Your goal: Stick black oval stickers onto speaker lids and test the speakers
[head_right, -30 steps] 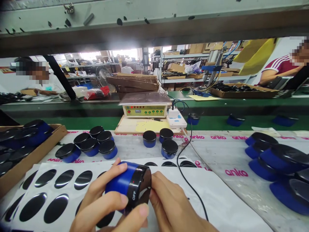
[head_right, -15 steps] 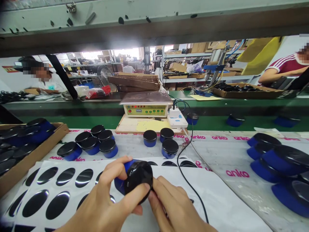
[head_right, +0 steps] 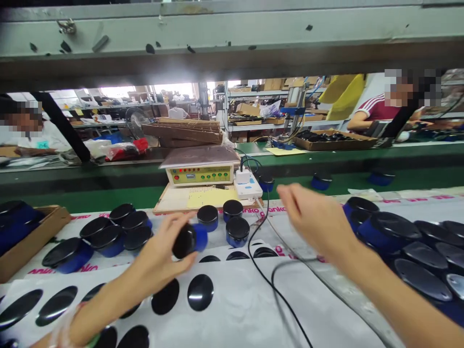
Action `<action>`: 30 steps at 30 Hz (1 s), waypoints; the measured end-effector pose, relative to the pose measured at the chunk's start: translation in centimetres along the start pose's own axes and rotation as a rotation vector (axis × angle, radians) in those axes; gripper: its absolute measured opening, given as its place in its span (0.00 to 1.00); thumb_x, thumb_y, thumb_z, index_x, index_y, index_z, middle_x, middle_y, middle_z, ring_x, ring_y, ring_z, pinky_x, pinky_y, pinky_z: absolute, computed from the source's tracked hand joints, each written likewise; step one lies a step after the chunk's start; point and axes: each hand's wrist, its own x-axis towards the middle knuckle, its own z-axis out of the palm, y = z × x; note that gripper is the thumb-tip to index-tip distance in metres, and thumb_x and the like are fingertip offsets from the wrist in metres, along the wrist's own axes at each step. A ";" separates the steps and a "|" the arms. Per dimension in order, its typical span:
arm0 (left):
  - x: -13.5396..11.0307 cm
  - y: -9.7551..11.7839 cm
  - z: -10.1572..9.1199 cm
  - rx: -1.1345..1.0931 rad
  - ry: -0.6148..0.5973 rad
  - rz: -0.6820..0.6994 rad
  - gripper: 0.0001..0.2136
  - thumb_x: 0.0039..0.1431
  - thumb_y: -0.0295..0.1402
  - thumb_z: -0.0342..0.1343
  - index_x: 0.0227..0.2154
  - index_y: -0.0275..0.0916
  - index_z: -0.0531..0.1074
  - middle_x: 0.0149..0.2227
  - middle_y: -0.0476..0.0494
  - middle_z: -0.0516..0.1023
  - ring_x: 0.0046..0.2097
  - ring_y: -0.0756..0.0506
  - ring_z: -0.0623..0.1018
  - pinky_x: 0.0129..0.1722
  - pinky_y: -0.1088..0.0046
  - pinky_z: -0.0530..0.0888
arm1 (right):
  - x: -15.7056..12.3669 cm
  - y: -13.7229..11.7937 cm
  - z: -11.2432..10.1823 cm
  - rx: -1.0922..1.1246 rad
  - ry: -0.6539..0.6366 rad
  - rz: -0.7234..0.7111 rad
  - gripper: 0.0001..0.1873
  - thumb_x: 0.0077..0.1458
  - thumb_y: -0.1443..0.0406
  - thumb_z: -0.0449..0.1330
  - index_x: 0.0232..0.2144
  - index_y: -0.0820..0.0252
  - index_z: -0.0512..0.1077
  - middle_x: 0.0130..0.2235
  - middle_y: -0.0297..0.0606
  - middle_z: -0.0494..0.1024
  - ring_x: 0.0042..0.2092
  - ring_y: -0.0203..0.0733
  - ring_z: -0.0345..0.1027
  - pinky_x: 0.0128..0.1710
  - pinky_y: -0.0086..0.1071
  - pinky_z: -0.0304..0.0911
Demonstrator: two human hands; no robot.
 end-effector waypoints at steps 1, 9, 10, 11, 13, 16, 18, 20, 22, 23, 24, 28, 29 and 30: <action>0.8 0.0 0.9 -0.023 -0.084 0.022 0.31 0.54 0.27 0.56 0.61 0.40 0.53 0.57 0.36 0.64 0.54 0.42 0.71 0.52 0.64 0.73 | 2.4 1.8 0.7 -0.056 -0.040 0.115 0.18 0.64 0.60 0.48 0.25 0.60 0.67 0.19 0.31 0.64 0.21 0.35 0.58 0.22 0.31 0.51; 3.5 0.3 6.0 0.101 -0.221 0.132 0.27 0.54 0.22 0.56 0.57 0.42 0.61 0.66 0.39 0.55 0.63 0.29 0.57 0.55 0.39 0.62 | 10.5 6.5 11.7 -0.002 -0.384 0.430 0.14 0.61 0.59 0.57 0.44 0.63 0.70 0.42 0.38 0.74 0.38 0.38 0.71 0.37 0.36 0.69; 3.1 0.1 5.6 0.111 -0.202 0.112 0.27 0.54 0.22 0.57 0.57 0.43 0.62 0.67 0.39 0.51 0.65 0.28 0.53 0.56 0.37 0.60 | 10.5 6.3 12.2 0.021 -0.379 0.439 0.14 0.61 0.59 0.57 0.44 0.63 0.70 0.42 0.38 0.74 0.38 0.38 0.71 0.37 0.36 0.69; 2.5 0.0 5.0 0.093 -0.181 0.081 0.27 0.55 0.24 0.58 0.58 0.45 0.61 0.68 0.40 0.48 0.66 0.28 0.50 0.57 0.37 0.58 | 10.6 6.2 12.2 0.040 -0.361 0.450 0.14 0.61 0.59 0.57 0.44 0.63 0.70 0.41 0.38 0.74 0.38 0.38 0.70 0.37 0.36 0.69; 0.8 0.0 3.2 -0.055 -0.145 -0.028 0.26 0.58 0.32 0.57 0.59 0.49 0.60 0.68 0.42 0.44 0.67 0.31 0.47 0.59 0.40 0.55 | 10.9 5.9 10.8 0.071 -0.289 0.476 0.14 0.59 0.58 0.58 0.41 0.64 0.69 0.38 0.37 0.73 0.36 0.38 0.69 0.36 0.36 0.67; -1.1 1.5 0.7 -0.509 -0.101 -0.313 0.20 0.61 0.43 0.52 0.56 0.53 0.63 0.67 0.45 0.49 0.64 0.35 0.57 0.61 0.49 0.57 | 10.8 4.4 6.1 0.142 -0.110 0.467 0.16 0.53 0.54 0.61 0.32 0.59 0.62 0.31 0.37 0.70 0.32 0.40 0.65 0.33 0.37 0.62; -1.4 3.1 0.2 -0.939 -0.077 -0.509 0.19 0.61 0.46 0.51 0.55 0.52 0.65 0.64 0.44 0.56 0.59 0.37 0.66 0.56 0.57 0.65 | 9.2 1.8 2.5 0.260 -0.012 0.363 0.22 0.51 0.47 0.57 0.29 0.54 0.54 0.29 0.36 0.68 0.30 0.40 0.61 0.30 0.35 0.59; -1.1 4.7 0.5 -1.431 -0.146 -0.624 0.23 0.60 0.51 0.48 0.54 0.47 0.66 0.59 0.40 0.64 0.53 0.37 0.73 0.45 0.63 0.73 | 6.1 -2.1 -0.6 0.428 -0.043 0.201 0.29 0.48 0.37 0.50 0.27 0.53 0.50 0.29 0.32 0.67 0.27 0.38 0.60 0.24 0.31 0.58; -1.0 5.9 1.1 -1.817 -0.325 -0.621 0.28 0.59 0.57 0.43 0.51 0.40 0.69 0.52 0.36 0.72 0.45 0.37 0.78 0.35 0.65 0.75 | 2.2 -6.1 -2.6 0.738 -0.243 -0.104 0.30 0.46 0.35 0.51 0.27 0.53 0.51 0.32 0.34 0.71 0.27 0.38 0.66 0.20 0.29 0.60; -1.1 6.3 1.4 -1.933 -0.404 -0.599 0.30 0.59 0.58 0.43 0.48 0.37 0.72 0.47 0.35 0.76 0.41 0.38 0.79 0.33 0.66 0.75 | 0.4 -7.7 -3.2 0.830 -0.377 -0.241 0.26 0.52 0.39 0.51 0.28 0.53 0.53 0.32 0.33 0.73 0.28 0.36 0.68 0.21 0.27 0.62; -1.4 6.5 1.5 -2.006 -0.462 -0.586 0.30 0.59 0.58 0.44 0.45 0.35 0.74 0.42 0.36 0.78 0.39 0.39 0.80 0.33 0.67 0.75 | -1.2 -9.0 -3.5 0.817 -0.422 -0.314 0.22 0.55 0.44 0.53 0.28 0.53 0.55 0.30 0.32 0.73 0.27 0.35 0.68 0.20 0.26 0.62; -3.6 5.8 0.6 -2.136 -0.379 -0.739 0.25 0.57 0.53 0.53 0.39 0.33 0.78 0.35 0.40 0.82 0.37 0.44 0.81 0.41 0.69 0.74 | -4.9 -10.5 -3.2 0.541 -0.220 -0.463 0.12 0.64 0.59 0.47 0.28 0.54 0.60 0.23 0.30 0.70 0.21 0.33 0.64 0.19 0.27 0.61; -4.2 5.6 0.2 -2.124 -0.326 -0.778 0.25 0.55 0.52 0.56 0.40 0.33 0.78 0.36 0.40 0.82 0.38 0.44 0.81 0.44 0.68 0.74 | -5.4 -10.4 -3.0 0.506 -0.155 -0.495 0.13 0.65 0.62 0.44 0.28 0.54 0.61 0.23 0.31 0.70 0.20 0.34 0.63 0.19 0.28 0.61; -4.7 5.3 -0.1 -2.092 -0.260 -0.802 0.24 0.53 0.51 0.59 0.39 0.32 0.78 0.37 0.40 0.82 0.39 0.44 0.80 0.46 0.68 0.74 | -5.7 -10.3 -2.8 0.496 -0.104 -0.532 0.15 0.66 0.64 0.41 0.28 0.54 0.61 0.23 0.32 0.70 0.20 0.34 0.63 0.19 0.28 0.61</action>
